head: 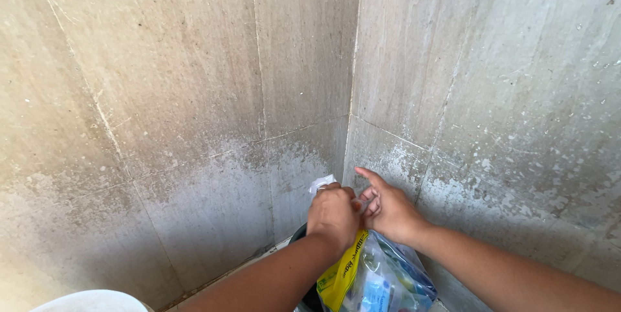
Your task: The person gathers the edges of a transparent plastic garbage bag containing various waste items inside a dark bucket. They twist the top of the bag and tie it into a knot to secure the contents.
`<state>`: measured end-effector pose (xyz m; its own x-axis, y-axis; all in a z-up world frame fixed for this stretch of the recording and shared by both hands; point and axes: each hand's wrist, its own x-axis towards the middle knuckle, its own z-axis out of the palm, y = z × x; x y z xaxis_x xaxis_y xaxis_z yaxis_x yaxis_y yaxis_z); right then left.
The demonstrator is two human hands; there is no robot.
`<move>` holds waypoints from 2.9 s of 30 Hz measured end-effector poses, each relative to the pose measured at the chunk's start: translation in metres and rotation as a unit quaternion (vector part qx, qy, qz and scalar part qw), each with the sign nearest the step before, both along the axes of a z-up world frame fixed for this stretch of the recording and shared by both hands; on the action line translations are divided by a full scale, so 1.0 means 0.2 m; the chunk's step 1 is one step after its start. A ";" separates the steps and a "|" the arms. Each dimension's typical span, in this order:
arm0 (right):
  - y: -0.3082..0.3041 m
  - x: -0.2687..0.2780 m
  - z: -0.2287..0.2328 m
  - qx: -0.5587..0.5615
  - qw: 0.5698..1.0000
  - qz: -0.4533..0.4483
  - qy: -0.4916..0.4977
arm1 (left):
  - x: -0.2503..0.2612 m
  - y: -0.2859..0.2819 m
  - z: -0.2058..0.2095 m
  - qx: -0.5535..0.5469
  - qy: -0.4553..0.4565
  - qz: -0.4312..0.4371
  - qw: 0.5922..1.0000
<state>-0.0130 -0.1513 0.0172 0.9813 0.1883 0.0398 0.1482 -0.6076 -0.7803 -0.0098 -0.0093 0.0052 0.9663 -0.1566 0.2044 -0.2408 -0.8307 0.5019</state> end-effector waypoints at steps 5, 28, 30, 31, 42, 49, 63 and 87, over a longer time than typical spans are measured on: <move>0.00 -0.02 0.01 -0.034 0.996 -0.039 -0.067 | 0.00 -0.08 0.01 -0.058 0.113 0.041 0.991; -0.05 0.02 -0.10 0.016 0.983 -0.070 0.167 | 0.41 0.08 -0.39 -0.315 0.390 0.017 0.865; -0.04 0.03 -0.13 -0.017 0.989 -0.079 0.122 | 0.40 0.10 -0.37 -0.314 0.392 -0.007 0.864; -0.06 0.05 -0.14 -0.008 0.991 -0.076 0.113 | 0.39 0.11 -0.37 -0.316 0.394 -0.029 0.863; -0.17 0.13 -0.18 -0.098 0.995 0.028 0.013 | 0.18 0.15 -0.23 -0.160 0.191 0.001 0.969; -0.19 0.08 -0.15 -0.236 0.967 0.026 -0.094 | 0.09 0.10 -0.14 0.042 0.119 -0.054 0.991; -0.31 0.22 -0.12 -0.348 0.929 -0.098 -0.080 | 0.04 0.16 0.01 0.150 0.102 -0.255 0.950; -0.32 0.44 -0.34 0.202 0.965 -0.104 0.128 | -0.05 0.01 0.05 -0.228 0.031 -0.256 0.939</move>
